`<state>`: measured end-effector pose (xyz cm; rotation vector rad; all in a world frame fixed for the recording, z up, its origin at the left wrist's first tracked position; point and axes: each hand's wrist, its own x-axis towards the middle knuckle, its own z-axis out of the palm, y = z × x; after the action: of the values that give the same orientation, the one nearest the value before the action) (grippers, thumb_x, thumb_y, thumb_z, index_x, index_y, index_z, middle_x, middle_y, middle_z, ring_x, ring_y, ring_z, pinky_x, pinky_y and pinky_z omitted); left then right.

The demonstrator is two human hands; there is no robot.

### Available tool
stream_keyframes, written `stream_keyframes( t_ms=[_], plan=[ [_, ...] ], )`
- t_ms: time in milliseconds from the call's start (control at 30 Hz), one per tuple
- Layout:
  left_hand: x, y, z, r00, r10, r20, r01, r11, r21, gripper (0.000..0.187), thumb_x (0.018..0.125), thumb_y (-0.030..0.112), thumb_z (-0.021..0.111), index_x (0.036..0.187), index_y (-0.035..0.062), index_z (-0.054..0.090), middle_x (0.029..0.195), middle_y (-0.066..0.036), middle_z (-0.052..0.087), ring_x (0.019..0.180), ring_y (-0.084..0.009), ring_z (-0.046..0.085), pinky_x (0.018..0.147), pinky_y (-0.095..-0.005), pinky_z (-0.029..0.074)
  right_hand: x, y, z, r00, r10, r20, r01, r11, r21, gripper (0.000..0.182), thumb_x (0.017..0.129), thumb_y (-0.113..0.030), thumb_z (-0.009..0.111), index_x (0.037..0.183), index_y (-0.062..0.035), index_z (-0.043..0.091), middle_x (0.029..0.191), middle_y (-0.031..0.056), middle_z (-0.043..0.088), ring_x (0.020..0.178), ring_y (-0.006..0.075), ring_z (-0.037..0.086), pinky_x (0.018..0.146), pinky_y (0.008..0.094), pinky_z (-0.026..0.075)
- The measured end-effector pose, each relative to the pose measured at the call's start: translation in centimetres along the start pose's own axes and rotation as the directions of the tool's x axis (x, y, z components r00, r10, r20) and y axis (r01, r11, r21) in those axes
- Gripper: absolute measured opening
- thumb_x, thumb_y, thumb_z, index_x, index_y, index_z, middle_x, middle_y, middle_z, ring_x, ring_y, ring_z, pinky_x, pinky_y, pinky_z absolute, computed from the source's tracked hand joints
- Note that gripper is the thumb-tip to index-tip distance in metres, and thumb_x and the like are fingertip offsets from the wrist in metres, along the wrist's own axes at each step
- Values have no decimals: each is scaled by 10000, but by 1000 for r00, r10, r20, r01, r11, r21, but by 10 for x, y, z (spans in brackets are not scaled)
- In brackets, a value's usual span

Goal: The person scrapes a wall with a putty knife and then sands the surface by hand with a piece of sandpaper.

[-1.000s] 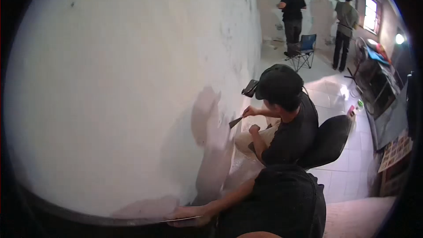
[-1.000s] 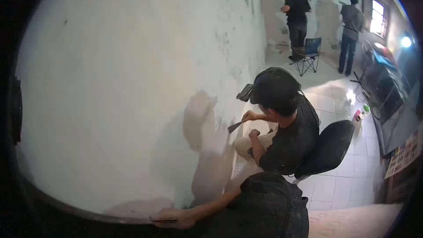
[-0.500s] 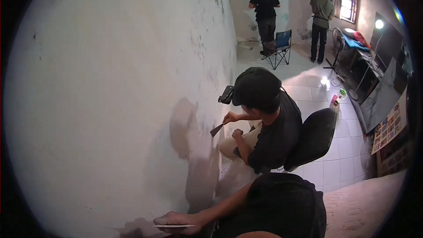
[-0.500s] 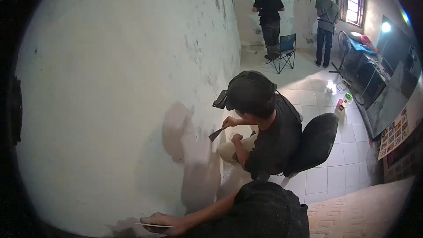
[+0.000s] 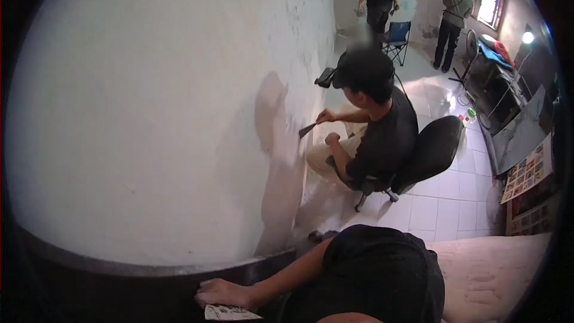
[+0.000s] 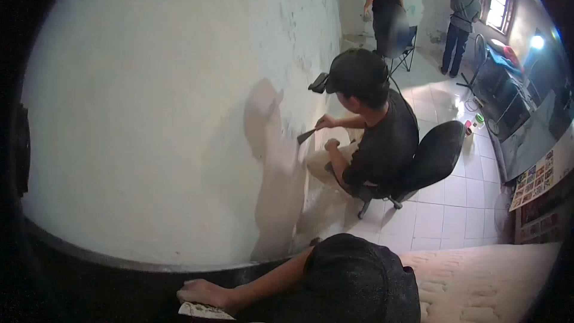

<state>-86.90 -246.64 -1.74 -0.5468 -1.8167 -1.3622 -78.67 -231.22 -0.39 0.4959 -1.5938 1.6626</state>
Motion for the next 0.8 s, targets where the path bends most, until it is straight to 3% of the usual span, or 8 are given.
stream_keyframes(
  t_ms=[33,67,133,167,233,300,767,800],
  plan=[
    [0,-2,-1,1000,2,21,-1,1000,-16,524,1083,459,321,872,52,575,799,-106,593,669,-210,517,639,-344,426,-3,7,7,999,-30,21,31,998,-50,412,911,-429,528,855,-37,413,784,136,436,762,363,505,740,452,387],
    [1,-4,-3,999,6,47,-4,999,-41,522,1082,459,324,876,51,575,801,-107,594,671,-210,519,640,-344,427,-10,21,16,994,-106,14,106,971,-212,397,928,-415,531,865,-33,446,812,157,477,776,382,521,738,458,390],
    [-1,-7,-3,996,0,91,8,996,-93,517,1080,458,329,882,49,576,805,-107,596,675,-211,521,643,-343,429,-12,20,24,994,-111,7,110,981,-163,321,923,-353,538,884,-37,491,844,156,522,774,381,535,728,461,397],
    [-2,-9,-2,993,-3,118,17,993,-117,515,1079,457,331,885,48,577,808,-108,597,677,-211,523,644,-343,429,-18,29,30,991,-131,27,134,964,-228,298,926,-334,532,884,-41,496,843,150,524,764,378,533,725,463,398],
    [-3,-8,1,983,4,186,27,986,-162,510,1077,456,337,892,47,578,812,-108,599,680,-211,525,647,-342,431,-21,32,36,999,-42,17,44,989,-141,282,929,-320,516,866,-46,492,818,135,510,748,361,532,693,459,387],
    [-4,-6,7,969,9,246,46,975,-216,506,1075,455,342,898,45,579,816,-109,601,684,-211,528,650,-342,433,-14,24,30,977,-206,55,214,931,-297,302,944,-332,510,844,-49,483,777,129,487,731,341,528,660,447,368],
    [-19,-6,20,894,-118,431,246,935,-255,478,1061,448,378,943,34,586,845,-113,614,709,-211,545,669,-338,444,-4,39,13,968,-227,106,246,945,-216,363,882,-400,568,823,-61,453,744,116,451,703,358,516,651,437,356],
    [-19,-5,21,888,-125,442,255,935,-248,476,1060,448,380,946,34,586,848,-113,615,711,-211,546,670,-338,445,-3,35,10,967,-209,148,241,937,-254,333,798,-326,630,873,-55,453,746,128,464,695,364,514,684,447,393]
  ],
)
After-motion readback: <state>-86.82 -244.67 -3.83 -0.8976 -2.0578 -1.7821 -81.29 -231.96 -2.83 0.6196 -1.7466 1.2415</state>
